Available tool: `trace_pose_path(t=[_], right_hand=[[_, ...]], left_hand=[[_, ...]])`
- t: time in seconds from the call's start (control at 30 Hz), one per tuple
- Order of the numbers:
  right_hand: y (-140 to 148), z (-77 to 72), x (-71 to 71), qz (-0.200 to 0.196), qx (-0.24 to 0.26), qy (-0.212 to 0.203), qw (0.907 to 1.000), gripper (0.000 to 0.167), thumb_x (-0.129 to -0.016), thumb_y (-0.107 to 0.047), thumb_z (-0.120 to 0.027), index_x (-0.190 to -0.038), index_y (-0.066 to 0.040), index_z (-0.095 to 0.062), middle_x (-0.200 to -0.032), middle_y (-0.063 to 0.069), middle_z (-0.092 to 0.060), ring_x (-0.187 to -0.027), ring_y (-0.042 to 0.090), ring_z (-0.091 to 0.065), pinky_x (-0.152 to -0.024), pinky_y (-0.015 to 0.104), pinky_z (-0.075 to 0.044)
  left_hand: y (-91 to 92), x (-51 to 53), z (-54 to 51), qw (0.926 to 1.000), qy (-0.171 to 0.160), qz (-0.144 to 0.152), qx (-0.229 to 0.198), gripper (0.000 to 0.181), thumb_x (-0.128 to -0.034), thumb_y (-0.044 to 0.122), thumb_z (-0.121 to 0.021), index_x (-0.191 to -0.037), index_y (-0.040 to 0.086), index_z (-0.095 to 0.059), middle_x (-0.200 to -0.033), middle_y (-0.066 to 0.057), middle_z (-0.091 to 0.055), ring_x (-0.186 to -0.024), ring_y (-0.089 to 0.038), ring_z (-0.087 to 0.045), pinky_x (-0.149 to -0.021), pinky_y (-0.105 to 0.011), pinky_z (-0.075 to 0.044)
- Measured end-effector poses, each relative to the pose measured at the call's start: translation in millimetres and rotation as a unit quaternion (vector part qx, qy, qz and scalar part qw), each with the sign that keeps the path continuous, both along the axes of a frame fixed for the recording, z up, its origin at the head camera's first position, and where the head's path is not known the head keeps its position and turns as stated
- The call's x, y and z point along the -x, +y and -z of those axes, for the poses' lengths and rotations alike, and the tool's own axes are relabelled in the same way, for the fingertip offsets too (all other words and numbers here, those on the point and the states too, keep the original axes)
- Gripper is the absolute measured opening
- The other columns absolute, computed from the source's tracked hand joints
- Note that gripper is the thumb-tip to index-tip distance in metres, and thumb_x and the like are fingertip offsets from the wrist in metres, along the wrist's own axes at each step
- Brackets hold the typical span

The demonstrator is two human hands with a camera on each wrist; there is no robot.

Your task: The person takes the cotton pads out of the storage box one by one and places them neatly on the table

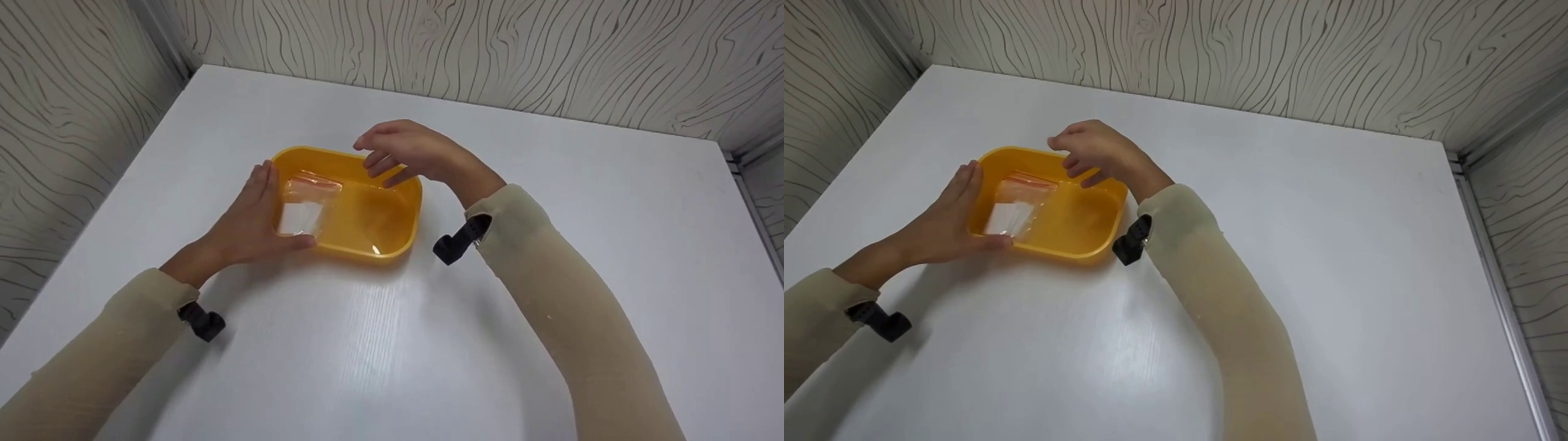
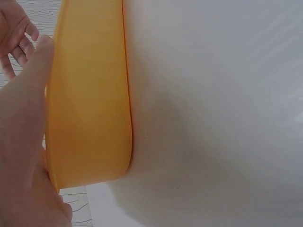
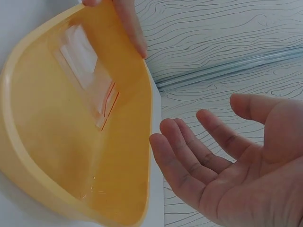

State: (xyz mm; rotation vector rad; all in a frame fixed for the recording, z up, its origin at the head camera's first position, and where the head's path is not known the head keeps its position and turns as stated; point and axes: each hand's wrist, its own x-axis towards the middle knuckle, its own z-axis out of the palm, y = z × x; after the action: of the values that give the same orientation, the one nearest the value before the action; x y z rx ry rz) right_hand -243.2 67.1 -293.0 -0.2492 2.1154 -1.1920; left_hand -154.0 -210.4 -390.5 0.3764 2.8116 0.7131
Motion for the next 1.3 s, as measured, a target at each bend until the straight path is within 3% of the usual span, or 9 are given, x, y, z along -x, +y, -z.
trace_pose_path(t=[0.27, 0.6, 1.13, 1.3], right_hand=[[-12, 12.0, 4.8, 0.017, 0.001, -0.016, 0.9997, 0.041, -0.107, -0.037, -0.052, -0.140, -0.014, -0.056, -0.134, 0.013, -0.063, -0.114, 0.022, -0.066, -0.093, 0.036, -0.058], [-29, 23.1, 7.0, -0.019, 0.028, -0.013, 0.9994, 0.044, -0.106, -0.033, -0.054, -0.141, -0.008, -0.057, -0.135, 0.018, -0.061, -0.118, 0.026, -0.064, -0.095, 0.038, -0.057], [-39, 41.8, 15.3, 0.015, 0.025, -0.049, 0.9984, 0.043, -0.105, -0.035, -0.056, -0.140, -0.010, -0.057, -0.132, 0.015, -0.064, -0.119, 0.028, -0.064, -0.097, 0.038, -0.056], [-44, 45.0, 13.6, -0.001, 0.017, -0.043, 0.9989, 0.045, -0.105, -0.036, -0.057, -0.141, -0.011, -0.056, -0.130, 0.015, -0.065, -0.117, 0.027, -0.065, -0.095, 0.036, -0.057]], left_hand=[[0.0, -3.2, 0.1, 1.0000, 0.001, -0.002, -0.006, 0.137, -0.0784, 0.073, -0.071, -0.160, 0.005, 0.015, -0.169, -0.014, 0.015, -0.155, -0.036, 0.009, -0.121, -0.062, -0.014], [-2.6, -3.8, 0.4, 0.9999, 0.006, 0.007, -0.009, 0.136, -0.0796, 0.072, -0.071, -0.160, 0.000, 0.013, -0.168, -0.020, 0.014, -0.155, -0.038, 0.010, -0.122, -0.060, -0.011], [-0.8, -3.5, 1.8, 0.9997, 0.014, 0.016, -0.011, 0.135, -0.0802, 0.072, -0.071, -0.160, 0.001, 0.012, -0.168, -0.020, 0.013, -0.155, -0.040, 0.008, -0.121, -0.061, -0.014], [-1.2, -4.0, 0.9, 0.9999, 0.009, 0.012, -0.009, 0.135, -0.0802, 0.072, -0.070, -0.160, 0.002, 0.012, -0.168, -0.020, 0.014, -0.155, -0.039, 0.009, -0.121, -0.063, -0.014]])
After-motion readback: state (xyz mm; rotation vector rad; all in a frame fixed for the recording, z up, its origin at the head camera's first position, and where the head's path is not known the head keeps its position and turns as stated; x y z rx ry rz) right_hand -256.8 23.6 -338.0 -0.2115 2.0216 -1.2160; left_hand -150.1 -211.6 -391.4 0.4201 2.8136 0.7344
